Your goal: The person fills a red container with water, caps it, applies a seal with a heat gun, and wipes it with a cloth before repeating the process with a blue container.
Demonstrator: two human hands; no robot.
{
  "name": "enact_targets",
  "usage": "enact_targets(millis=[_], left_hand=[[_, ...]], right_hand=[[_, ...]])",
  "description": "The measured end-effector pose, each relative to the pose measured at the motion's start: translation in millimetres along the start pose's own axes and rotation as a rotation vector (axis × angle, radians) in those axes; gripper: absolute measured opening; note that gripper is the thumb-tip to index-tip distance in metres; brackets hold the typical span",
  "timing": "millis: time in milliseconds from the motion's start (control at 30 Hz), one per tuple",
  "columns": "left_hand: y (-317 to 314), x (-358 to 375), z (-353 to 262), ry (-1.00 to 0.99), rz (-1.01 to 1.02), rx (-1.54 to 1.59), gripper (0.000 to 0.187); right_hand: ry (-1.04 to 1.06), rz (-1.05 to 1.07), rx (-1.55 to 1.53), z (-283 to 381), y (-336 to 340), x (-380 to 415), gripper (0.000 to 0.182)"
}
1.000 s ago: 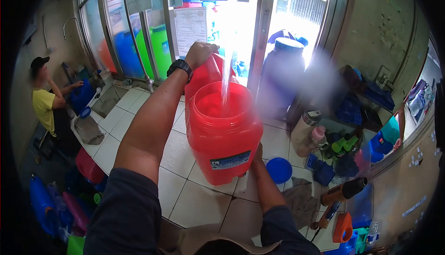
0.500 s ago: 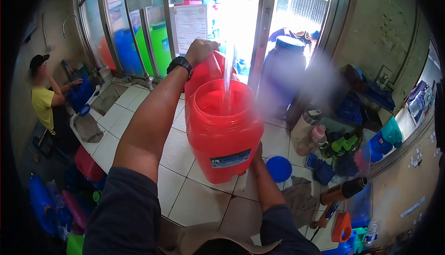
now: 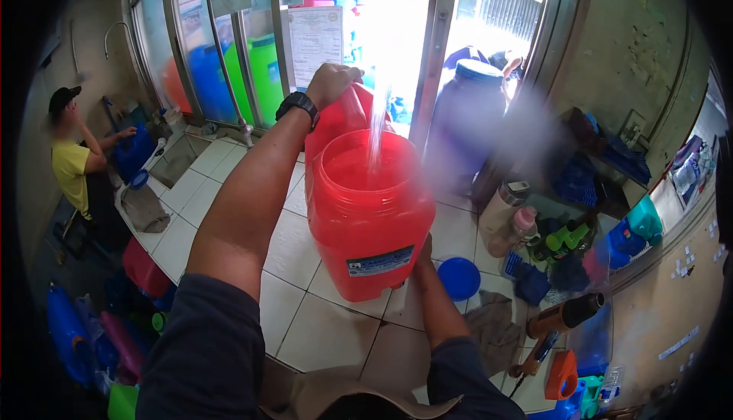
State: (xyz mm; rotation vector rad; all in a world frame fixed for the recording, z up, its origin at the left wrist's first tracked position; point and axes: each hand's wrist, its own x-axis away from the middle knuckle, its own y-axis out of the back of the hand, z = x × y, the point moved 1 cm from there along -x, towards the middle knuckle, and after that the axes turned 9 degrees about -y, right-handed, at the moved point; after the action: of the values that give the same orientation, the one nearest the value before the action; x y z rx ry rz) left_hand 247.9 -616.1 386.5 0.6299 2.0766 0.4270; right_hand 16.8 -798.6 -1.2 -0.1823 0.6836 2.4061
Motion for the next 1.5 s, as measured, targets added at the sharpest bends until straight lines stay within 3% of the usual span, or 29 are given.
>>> enact_targets(millis=[133,367,433,467,500,533,633,700,767,867,1000,1067,1100,1167,1267,1300,1333,1400,1500], left_hand=[[0.0,0.8,-2.3,0.024,-0.004,0.013,0.04],[0.7,-0.6,-2.5,-0.033,0.008,-0.048,0.038],[0.0,-5.5,-4.8,-0.46,0.188,-0.602,0.033],[-9.9,-14.4,34.5,-0.422,0.143,-0.484,0.029],[-15.9,-19.2,48.0,-0.617,0.118,-0.74,0.028],[-54.2,-61.1,131.9,-0.604,0.022,-0.637,0.026],[-41.5,-33.3,66.6,-0.4,0.079,-0.675,0.026],[-48.5,-46.9,65.1,-0.354,0.029,-0.611,0.027],[-27.1,-22.1,20.0,0.112,-0.069,-0.345,0.037],[-8.6,1.8,-16.9,0.274,-0.112,-0.181,0.042],[-3.6,3.3,-24.4,0.288,-0.072,-0.174,0.046],[-18.9,-13.2,5.0,0.143,-0.042,-0.272,0.036],[-54.8,-46.1,79.5,-0.315,0.111,-0.639,0.032],[-33.8,-13.5,40.7,0.005,-0.175,-0.295,0.025],[-32.7,-33.4,78.6,-0.547,0.049,-0.806,0.025],[-39.0,-30.5,67.9,-0.28,0.017,-0.693,0.024],[-16.7,-20.7,39.8,-0.436,0.105,-0.62,0.029],[-5.2,-3.9,-0.2,-0.06,0.019,-0.212,0.038],[-3.6,-2.7,-2.3,0.089,0.005,-0.098,0.043]], right_hand=[[0.052,-0.024,0.033,4.4,1.7,3.5,0.079],[-0.076,0.009,-0.044,43.6,18.0,7.1,0.072],[-0.091,-0.026,-0.038,32.8,16.7,4.0,0.07],[-0.087,-0.034,-0.036,29.4,12.9,2.1,0.069],[-0.085,-0.042,-0.033,21.5,13.9,-1.1,0.068],[-0.081,-0.043,-0.033,22.3,17.0,-2.3,0.067],[-0.058,-0.041,-0.049,23.9,12.6,-11.5,0.063],[-0.065,-0.061,-0.028,20.9,17.6,-11.7,0.061],[-0.063,-0.067,-0.017,15.2,16.4,-12.6,0.059],[-0.07,-0.069,-0.015,14.4,12.4,-14.2,0.057],[-0.072,-0.079,-0.024,5.5,17.4,-18.4,0.054],[-0.077,-0.096,-0.037,-1.9,29.5,-22.6,0.052],[-0.075,-0.107,-0.041,-3.2,32.0,-24.0,0.052],[-0.073,-0.127,-0.052,-2.5,29.7,-28.4,0.051],[-0.085,-0.146,-0.064,-3.6,22.2,-30.4,0.049],[-0.091,-0.154,-0.072,-1.7,18.2,-29.4,0.049],[-0.098,-0.16,-0.076,-2.0,15.2,-27.8,0.049],[-0.107,-0.166,-0.092,-2.4,8.9,-27.4,0.048],[-0.113,-0.182,-0.147,-9.4,0.4,-26.5,0.048]])
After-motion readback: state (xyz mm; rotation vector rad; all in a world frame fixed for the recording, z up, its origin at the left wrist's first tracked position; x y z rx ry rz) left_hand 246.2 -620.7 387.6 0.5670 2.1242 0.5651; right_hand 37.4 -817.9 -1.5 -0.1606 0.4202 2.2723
